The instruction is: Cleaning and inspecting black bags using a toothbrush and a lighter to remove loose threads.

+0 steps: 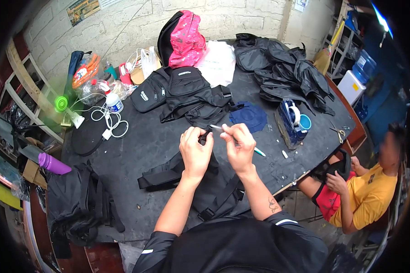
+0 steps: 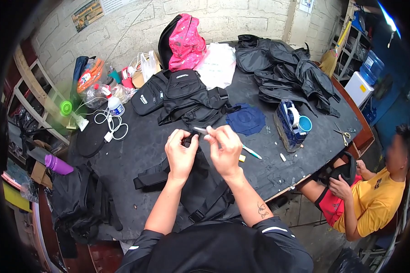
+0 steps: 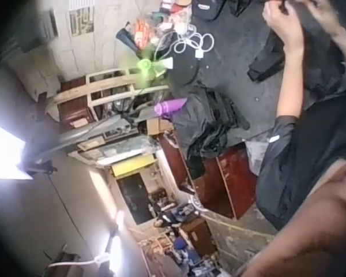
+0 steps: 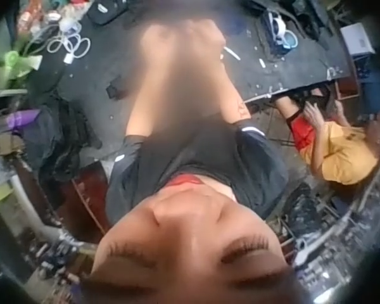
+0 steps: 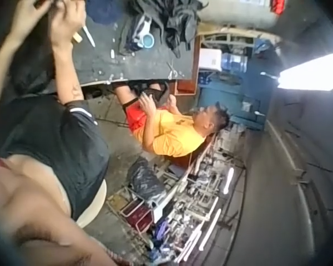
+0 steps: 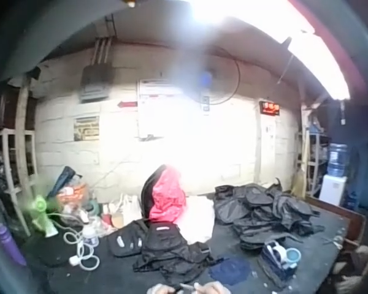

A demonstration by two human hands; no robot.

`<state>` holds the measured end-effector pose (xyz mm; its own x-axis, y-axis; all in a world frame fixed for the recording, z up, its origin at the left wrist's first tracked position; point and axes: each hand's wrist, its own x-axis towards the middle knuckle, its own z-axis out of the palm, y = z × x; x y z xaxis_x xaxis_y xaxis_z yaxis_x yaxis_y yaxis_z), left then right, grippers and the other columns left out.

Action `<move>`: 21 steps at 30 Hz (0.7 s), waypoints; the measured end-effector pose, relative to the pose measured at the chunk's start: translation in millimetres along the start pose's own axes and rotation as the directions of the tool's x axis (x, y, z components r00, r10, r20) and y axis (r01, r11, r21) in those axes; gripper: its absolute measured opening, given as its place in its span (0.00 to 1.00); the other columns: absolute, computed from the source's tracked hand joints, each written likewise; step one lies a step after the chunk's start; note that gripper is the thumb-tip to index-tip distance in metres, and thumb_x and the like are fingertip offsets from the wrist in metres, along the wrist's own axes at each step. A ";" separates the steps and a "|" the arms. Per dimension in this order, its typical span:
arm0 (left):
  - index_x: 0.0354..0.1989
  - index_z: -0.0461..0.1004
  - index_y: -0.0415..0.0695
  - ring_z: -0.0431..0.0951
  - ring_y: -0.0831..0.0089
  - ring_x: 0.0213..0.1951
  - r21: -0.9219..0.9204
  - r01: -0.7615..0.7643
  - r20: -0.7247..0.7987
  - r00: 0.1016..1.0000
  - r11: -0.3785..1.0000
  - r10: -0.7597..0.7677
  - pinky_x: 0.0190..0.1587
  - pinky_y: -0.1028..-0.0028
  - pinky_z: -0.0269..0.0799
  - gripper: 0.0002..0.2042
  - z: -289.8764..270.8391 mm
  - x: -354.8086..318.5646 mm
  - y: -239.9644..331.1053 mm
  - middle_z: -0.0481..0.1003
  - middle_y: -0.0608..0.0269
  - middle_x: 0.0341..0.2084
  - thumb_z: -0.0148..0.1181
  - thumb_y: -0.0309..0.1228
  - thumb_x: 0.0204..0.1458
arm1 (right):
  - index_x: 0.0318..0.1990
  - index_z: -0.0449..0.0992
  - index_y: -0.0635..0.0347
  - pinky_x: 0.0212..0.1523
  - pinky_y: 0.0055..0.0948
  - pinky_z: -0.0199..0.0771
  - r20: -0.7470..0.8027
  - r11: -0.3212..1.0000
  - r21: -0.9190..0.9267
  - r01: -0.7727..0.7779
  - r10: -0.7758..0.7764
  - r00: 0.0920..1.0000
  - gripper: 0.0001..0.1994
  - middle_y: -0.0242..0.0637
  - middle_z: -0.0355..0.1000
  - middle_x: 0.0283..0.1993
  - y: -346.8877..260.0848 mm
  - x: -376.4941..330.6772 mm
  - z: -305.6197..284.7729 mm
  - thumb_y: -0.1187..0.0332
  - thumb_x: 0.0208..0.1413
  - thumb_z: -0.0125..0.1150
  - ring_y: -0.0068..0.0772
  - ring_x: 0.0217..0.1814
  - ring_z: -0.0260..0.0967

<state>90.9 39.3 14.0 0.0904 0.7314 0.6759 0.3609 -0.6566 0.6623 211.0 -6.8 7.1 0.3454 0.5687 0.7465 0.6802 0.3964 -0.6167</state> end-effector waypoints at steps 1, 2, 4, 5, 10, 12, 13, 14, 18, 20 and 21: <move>0.21 0.66 0.35 0.67 0.68 0.22 -0.002 0.001 0.003 1.000 1.000 -0.001 0.27 0.72 0.63 0.08 0.1 -0.3 -0.7 0.66 0.60 0.18 0.62 0.22 0.39 | 0.34 0.75 0.69 0.25 0.24 0.65 -0.034 1.000 -0.019 0.018 -0.019 0.999 0.07 0.39 0.68 0.26 -1.6 4.8 -4.0 0.83 0.44 0.59 0.30 0.26 0.68; 0.21 0.67 0.37 0.67 0.65 0.23 0.061 -0.058 -0.005 0.998 0.996 0.059 0.30 0.70 0.62 0.08 0.2 -1.1 -1.2 0.67 0.60 0.19 0.62 0.22 0.38 | 0.34 0.76 0.69 0.24 0.24 0.65 -0.016 1.000 -0.006 -0.002 0.002 1.000 0.07 0.39 0.68 0.26 2.9 4.6 -7.5 0.82 0.44 0.59 0.30 0.25 0.68; 0.21 0.67 0.38 0.68 0.62 0.25 0.124 -0.116 -0.010 0.993 0.986 0.118 0.32 0.69 0.62 0.08 0.5 -1.4 -4.5 0.67 0.60 0.19 0.63 0.23 0.38 | 0.34 0.76 0.68 0.24 0.24 0.65 0.003 1.000 0.006 -0.022 0.022 1.000 0.07 0.39 0.68 0.26 -1.4 7.2 -12.1 0.81 0.44 0.60 0.29 0.25 0.68; 0.21 0.67 0.39 0.68 0.62 0.26 0.174 -0.166 -0.002 0.986 0.971 0.169 0.34 0.68 0.61 0.08 1.9 -1.7 -7.8 0.67 0.60 0.20 0.62 0.23 0.38 | 0.33 0.76 0.67 0.24 0.24 0.65 0.055 0.998 -0.060 -0.021 0.024 0.998 0.07 0.38 0.68 0.26 -8.1 7.1 -17.2 0.80 0.44 0.61 0.30 0.24 0.68; 0.21 0.68 0.41 0.68 0.62 0.27 0.238 -0.266 0.024 0.963 0.934 0.268 0.35 0.67 0.60 0.07 6.8 -3.5 -10.4 0.67 0.61 0.20 0.62 0.22 0.37 | 0.32 0.77 0.63 0.25 0.31 0.67 0.136 0.959 -0.279 0.043 -0.005 0.991 0.07 0.37 0.68 0.26 -21.5 5.9 -23.7 0.73 0.43 0.64 0.39 0.24 0.68; 0.21 0.68 0.40 0.68 0.62 0.27 0.266 -0.299 0.044 0.954 0.916 0.298 0.36 0.67 0.60 0.07 8.1 -4.7 -11.4 0.67 0.60 0.21 0.61 0.22 0.36 | 0.32 0.77 0.62 0.25 0.31 0.66 0.141 0.951 -0.304 0.050 -0.007 0.990 0.07 0.37 0.68 0.26 -23.2 5.3 -23.8 0.73 0.43 0.64 0.39 0.23 0.67; 0.21 0.68 0.40 0.68 0.62 0.27 0.266 -0.300 0.045 0.953 0.916 0.299 0.36 0.67 0.60 0.07 8.2 -4.7 -11.6 0.67 0.60 0.21 0.61 0.22 0.36 | 0.32 0.77 0.62 0.25 0.31 0.66 0.148 0.944 -0.326 0.058 -0.009 0.989 0.07 0.37 0.67 0.25 -24.3 5.1 -23.7 0.73 0.43 0.64 0.38 0.23 0.67; 0.21 0.68 0.41 0.68 0.62 0.27 0.266 -0.308 0.052 0.951 0.914 0.305 0.36 0.66 0.60 0.07 8.1 -4.6 -11.8 0.67 0.60 0.21 0.61 0.21 0.35 | 0.32 0.77 0.62 0.25 0.31 0.66 0.147 0.944 -0.325 0.057 -0.009 0.989 0.07 0.37 0.67 0.25 -25.3 5.0 -23.7 0.73 0.43 0.64 0.38 0.23 0.67; 0.21 0.68 0.41 0.68 0.62 0.27 0.260 -0.325 0.060 0.945 0.909 0.321 0.36 0.67 0.60 0.07 8.2 -3.5 -10.0 0.67 0.60 0.21 0.61 0.21 0.34 | 0.31 0.77 0.62 0.25 0.32 0.65 0.154 0.925 -0.367 0.099 -0.045 0.987 0.07 0.36 0.66 0.25 -30.6 6.3 -25.1 0.72 0.42 0.64 0.38 0.23 0.66; 0.21 0.68 0.41 0.68 0.62 0.27 0.263 -0.327 0.065 0.945 0.908 0.322 0.36 0.67 0.60 0.07 8.2 -3.4 -8.4 0.67 0.61 0.21 0.61 0.21 0.34 | 0.31 0.77 0.62 0.26 0.32 0.65 0.155 0.925 -0.364 0.112 -0.058 0.986 0.07 0.36 0.66 0.25 -32.0 5.2 -25.4 0.72 0.42 0.64 0.38 0.23 0.66; 0.21 0.69 0.41 0.68 0.62 0.27 0.265 -0.330 0.070 0.944 0.906 0.323 0.36 0.67 0.60 0.07 8.0 -3.5 -7.7 0.67 0.61 0.21 0.61 0.21 0.33 | 0.31 0.77 0.62 0.26 0.32 0.65 0.147 0.922 -0.372 0.106 -0.054 0.988 0.07 0.36 0.66 0.25 -32.4 4.2 -25.6 0.72 0.42 0.64 0.38 0.23 0.66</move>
<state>95.2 43.3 3.9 0.2670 0.4911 0.8292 0.5431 -0.7875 0.2915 206.9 -35.6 36.6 0.2091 0.6465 0.7337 0.9044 0.1575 -0.3966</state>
